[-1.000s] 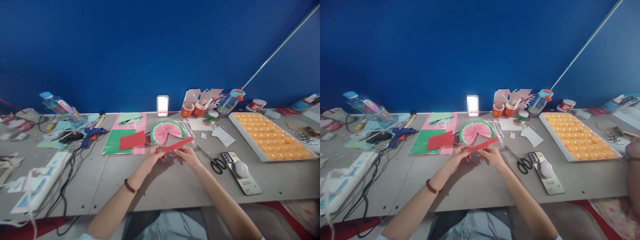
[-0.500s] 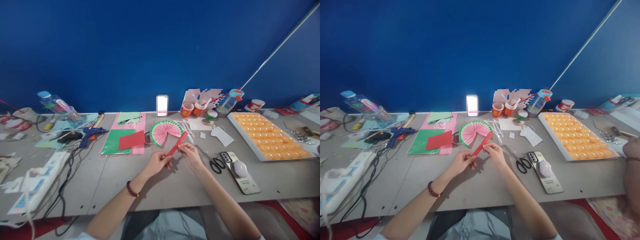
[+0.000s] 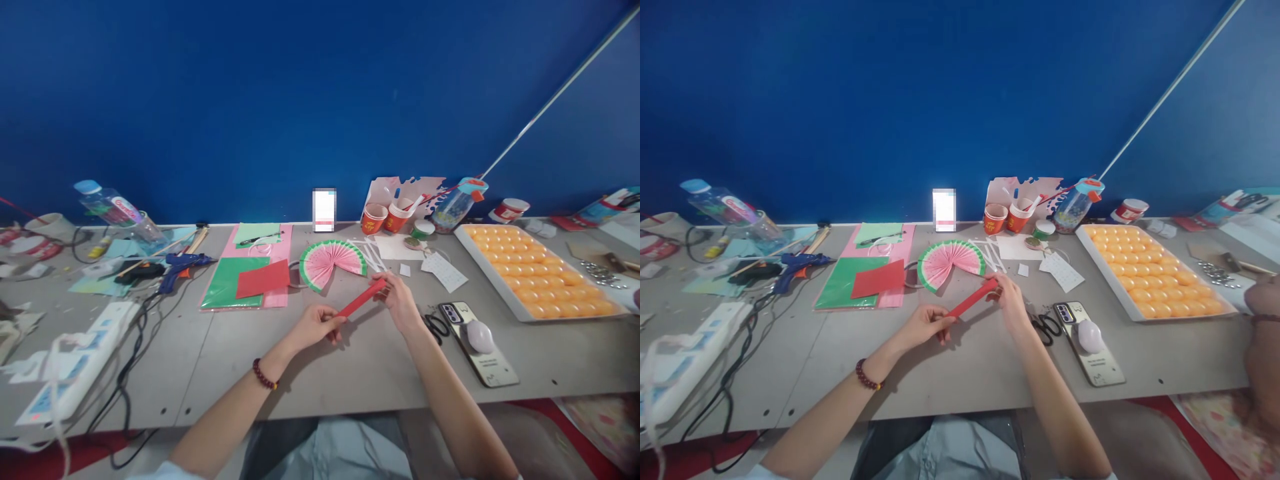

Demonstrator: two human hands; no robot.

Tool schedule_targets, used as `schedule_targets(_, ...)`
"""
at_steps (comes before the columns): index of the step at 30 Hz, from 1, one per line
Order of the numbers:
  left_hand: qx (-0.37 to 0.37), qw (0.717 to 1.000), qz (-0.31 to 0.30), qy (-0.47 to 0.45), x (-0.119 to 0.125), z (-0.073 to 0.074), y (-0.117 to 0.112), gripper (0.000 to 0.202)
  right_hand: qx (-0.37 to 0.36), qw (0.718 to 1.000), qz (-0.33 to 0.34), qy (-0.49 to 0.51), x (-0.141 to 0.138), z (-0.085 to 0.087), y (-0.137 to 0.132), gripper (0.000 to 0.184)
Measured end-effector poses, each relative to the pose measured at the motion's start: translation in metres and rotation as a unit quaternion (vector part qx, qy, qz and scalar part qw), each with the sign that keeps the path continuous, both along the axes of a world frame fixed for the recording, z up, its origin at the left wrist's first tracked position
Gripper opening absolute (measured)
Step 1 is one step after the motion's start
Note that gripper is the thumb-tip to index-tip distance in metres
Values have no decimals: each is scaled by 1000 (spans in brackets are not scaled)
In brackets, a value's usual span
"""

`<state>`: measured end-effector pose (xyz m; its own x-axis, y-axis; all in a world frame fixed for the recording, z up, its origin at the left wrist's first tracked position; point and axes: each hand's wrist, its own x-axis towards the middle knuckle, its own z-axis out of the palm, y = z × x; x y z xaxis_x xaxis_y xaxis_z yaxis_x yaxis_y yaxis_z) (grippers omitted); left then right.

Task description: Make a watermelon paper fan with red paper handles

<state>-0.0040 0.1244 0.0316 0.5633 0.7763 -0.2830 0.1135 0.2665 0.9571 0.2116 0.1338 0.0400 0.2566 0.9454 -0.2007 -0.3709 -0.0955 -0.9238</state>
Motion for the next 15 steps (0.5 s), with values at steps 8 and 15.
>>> schedule_targets(8,46,989,132,-50,-7,6,13,35,1,993,113,-39,-6,0,-5,30)
schedule_targets(15,63,967,236,-75,-7,8,15,30,0,985,167,-51,-9,-4,-7,32)
